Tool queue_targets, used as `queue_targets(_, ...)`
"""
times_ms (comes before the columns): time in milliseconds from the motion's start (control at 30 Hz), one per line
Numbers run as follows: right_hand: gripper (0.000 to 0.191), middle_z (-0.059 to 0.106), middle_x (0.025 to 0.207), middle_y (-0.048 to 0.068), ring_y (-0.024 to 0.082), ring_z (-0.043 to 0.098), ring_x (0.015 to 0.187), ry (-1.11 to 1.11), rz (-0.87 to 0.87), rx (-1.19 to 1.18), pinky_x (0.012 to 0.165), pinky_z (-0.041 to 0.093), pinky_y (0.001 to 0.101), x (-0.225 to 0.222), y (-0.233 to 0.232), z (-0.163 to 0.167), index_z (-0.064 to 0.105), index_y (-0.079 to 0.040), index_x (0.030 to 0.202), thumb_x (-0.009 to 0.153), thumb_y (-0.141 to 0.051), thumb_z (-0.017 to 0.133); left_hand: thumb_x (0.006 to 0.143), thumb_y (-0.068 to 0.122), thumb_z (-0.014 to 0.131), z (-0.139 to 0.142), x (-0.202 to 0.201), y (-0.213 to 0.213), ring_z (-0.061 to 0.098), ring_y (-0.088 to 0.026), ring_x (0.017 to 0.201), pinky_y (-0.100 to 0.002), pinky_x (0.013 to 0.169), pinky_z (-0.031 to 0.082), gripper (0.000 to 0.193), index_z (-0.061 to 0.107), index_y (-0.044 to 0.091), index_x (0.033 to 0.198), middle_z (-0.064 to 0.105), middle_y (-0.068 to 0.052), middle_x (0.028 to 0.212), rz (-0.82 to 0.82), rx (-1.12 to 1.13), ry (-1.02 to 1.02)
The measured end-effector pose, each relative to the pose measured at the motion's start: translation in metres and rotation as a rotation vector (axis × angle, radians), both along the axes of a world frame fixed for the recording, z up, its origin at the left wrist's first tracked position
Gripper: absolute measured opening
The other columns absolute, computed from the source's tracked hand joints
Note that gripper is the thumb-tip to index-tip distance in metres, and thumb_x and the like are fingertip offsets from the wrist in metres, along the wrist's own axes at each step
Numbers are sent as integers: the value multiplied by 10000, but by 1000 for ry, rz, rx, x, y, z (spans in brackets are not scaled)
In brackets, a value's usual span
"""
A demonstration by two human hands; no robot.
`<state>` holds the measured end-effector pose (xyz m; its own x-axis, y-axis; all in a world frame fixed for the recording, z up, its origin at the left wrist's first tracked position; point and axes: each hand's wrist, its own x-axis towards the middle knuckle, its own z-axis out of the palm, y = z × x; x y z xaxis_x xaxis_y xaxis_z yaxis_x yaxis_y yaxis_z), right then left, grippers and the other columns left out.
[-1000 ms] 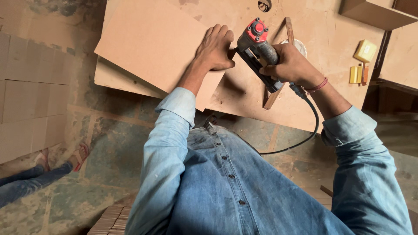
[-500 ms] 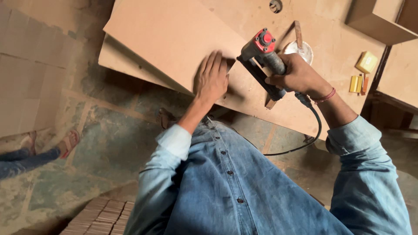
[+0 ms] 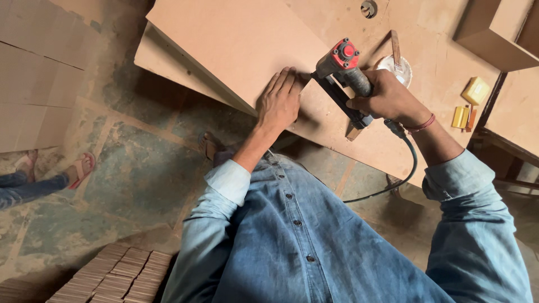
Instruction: The person assembles rectangular cardboard boxes by applying glue to the edges of a frame, placing a flat panel on top, and securing it with a pneumatic nail gun. The process is repeated for multiple units.
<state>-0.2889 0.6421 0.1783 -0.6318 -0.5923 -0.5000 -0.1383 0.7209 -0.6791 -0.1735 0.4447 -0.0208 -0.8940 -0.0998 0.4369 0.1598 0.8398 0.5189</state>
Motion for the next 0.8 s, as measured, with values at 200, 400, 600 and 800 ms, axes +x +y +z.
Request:
queue_targets(200, 323, 702, 700, 13, 120, 701, 601, -196, -46, -30, 546, 541, 287, 14, -5, 4, 647, -14, 1094, 783, -73, 710, 890, 148, 640, 16, 33, -11, 499, -369, 1397, -488, 1211, 357, 442, 621, -71, 1273, 579, -240, 1432, 6, -20, -28)
queue_targets(400, 393, 665, 746, 14, 95, 601, 662, -97, 74, -4, 575, 488, 283, 29, -11, -2, 685, 8, 1179, 800, -61, 763, 898, 214, 707, 21, 70, -23, 472, -328, 1430, -482, 1227, 341, 510, 617, -65, 1315, 560, -206, 1465, 26, -21, -32)
queue_targets(600, 372, 677, 743, 13, 95, 614, 670, -95, 66, 14, 587, 496, 284, 33, -11, -3, 688, 3, 1157, 799, -65, 760, 881, 204, 714, 19, 68, -22, 473, -326, 1428, -481, 1222, 340, 504, 615, -39, 1311, 566, -192, 1463, 39, -16, -49)
queue_targets(800, 347, 673, 721, 25, 98, 642, 640, -98, 62, -24, 569, 522, 277, 38, -11, -3, 663, 5, 1119, 792, -64, 758, 895, 216, 727, 18, 73, -23, 421, -324, 1474, -499, 1256, 296, 571, 563, -23, 1386, 515, -189, 1519, 25, -35, -86)
